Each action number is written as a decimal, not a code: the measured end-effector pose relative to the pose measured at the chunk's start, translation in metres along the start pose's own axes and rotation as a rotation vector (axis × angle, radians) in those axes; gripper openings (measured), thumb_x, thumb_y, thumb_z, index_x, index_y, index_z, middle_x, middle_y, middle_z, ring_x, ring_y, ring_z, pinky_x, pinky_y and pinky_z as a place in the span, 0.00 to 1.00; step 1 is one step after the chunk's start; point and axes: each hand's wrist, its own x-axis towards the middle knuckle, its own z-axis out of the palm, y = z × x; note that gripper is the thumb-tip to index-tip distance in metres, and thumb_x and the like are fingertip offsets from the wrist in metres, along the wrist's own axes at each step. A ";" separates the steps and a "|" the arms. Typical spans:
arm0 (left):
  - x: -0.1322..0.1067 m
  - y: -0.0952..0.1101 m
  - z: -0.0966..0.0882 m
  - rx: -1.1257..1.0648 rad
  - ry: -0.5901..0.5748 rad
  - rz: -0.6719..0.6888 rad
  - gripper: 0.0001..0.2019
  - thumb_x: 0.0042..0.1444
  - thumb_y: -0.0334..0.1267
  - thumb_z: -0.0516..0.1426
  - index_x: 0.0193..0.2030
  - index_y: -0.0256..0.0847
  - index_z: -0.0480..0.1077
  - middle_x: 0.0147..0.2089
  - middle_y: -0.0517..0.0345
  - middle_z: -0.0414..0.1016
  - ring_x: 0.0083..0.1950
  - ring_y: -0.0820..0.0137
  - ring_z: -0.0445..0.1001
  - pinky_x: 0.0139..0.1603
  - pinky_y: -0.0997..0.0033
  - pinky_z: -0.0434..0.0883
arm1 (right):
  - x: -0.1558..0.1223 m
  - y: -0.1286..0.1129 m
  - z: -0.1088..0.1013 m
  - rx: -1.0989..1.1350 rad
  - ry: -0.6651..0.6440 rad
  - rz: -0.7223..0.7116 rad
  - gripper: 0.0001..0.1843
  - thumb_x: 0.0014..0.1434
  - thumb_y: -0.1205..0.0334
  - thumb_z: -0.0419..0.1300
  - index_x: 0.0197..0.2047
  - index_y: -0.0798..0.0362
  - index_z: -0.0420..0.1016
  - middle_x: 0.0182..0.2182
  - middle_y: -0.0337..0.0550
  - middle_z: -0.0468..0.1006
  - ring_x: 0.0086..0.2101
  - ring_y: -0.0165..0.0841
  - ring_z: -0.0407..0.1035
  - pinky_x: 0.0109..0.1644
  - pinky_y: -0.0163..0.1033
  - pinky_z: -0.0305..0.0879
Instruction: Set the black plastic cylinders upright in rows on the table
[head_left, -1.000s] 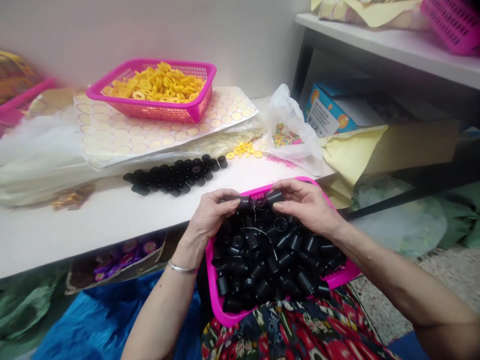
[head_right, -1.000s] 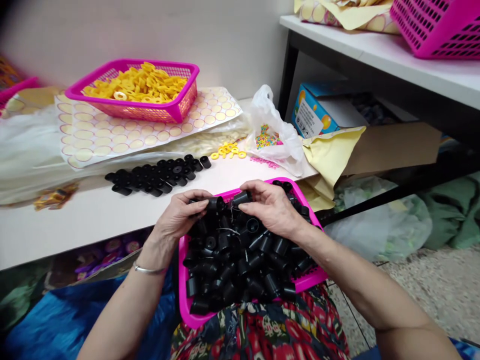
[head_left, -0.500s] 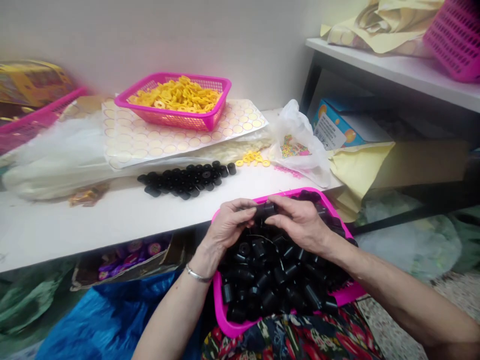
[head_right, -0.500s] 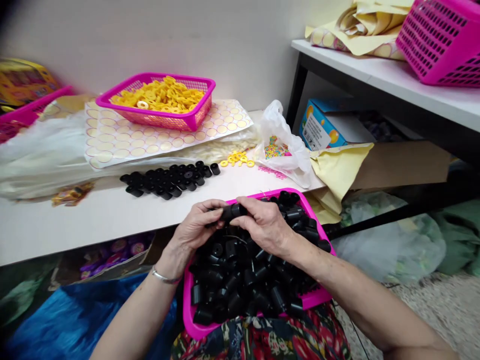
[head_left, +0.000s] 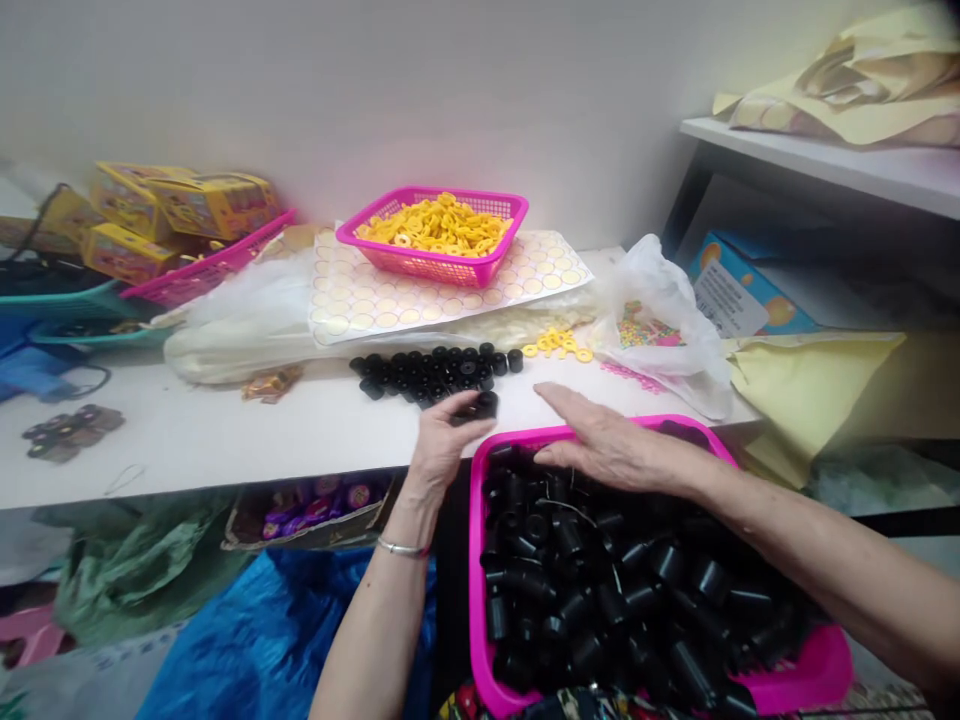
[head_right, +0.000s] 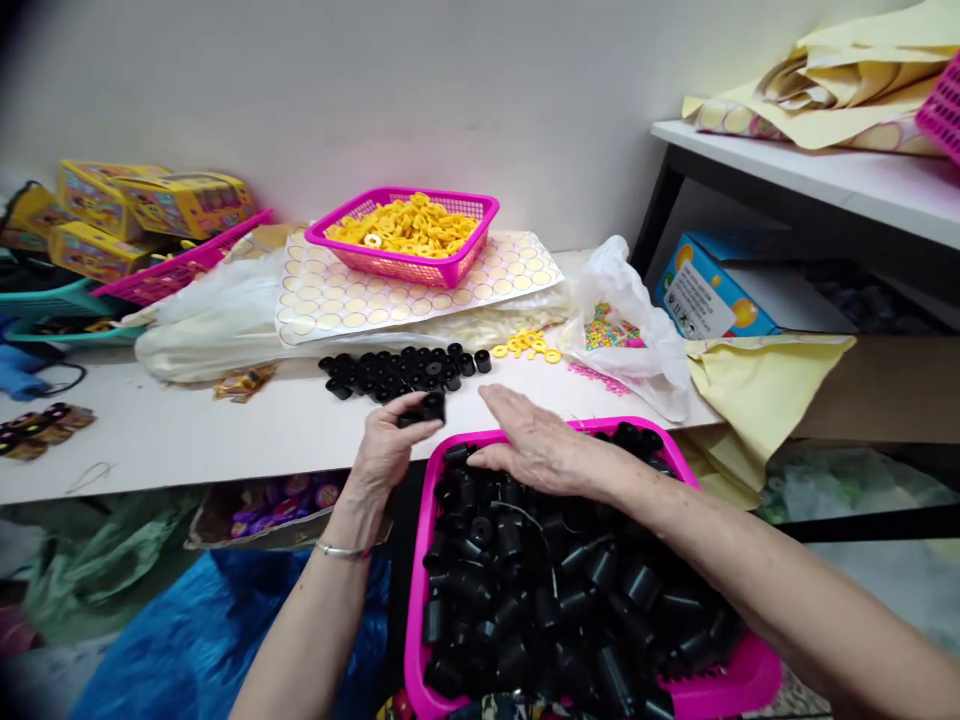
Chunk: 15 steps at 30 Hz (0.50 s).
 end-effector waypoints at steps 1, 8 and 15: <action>0.006 -0.009 -0.014 0.007 0.154 0.058 0.23 0.30 0.33 0.70 0.39 0.38 0.75 0.33 0.61 0.76 0.34 0.73 0.73 0.40 0.72 0.70 | 0.000 0.005 -0.003 -0.017 0.019 0.006 0.43 0.55 0.44 0.59 0.67 0.56 0.52 0.66 0.60 0.51 0.65 0.51 0.45 0.66 0.58 0.46; 0.041 -0.048 -0.085 0.269 0.668 0.147 0.19 0.33 0.38 0.65 0.34 0.33 0.72 0.27 0.63 0.69 0.28 0.76 0.67 0.30 0.76 0.66 | -0.018 0.048 -0.008 -0.086 -0.017 -0.015 0.37 0.54 0.43 0.60 0.63 0.50 0.60 0.62 0.53 0.60 0.61 0.49 0.54 0.62 0.53 0.54; 0.077 -0.055 -0.090 0.334 0.697 0.121 0.19 0.31 0.36 0.64 0.35 0.32 0.71 0.29 0.62 0.69 0.29 0.75 0.67 0.32 0.75 0.66 | 0.006 0.040 -0.003 -0.365 -0.182 0.069 0.12 0.58 0.66 0.52 0.42 0.57 0.75 0.41 0.51 0.76 0.41 0.39 0.70 0.42 0.39 0.63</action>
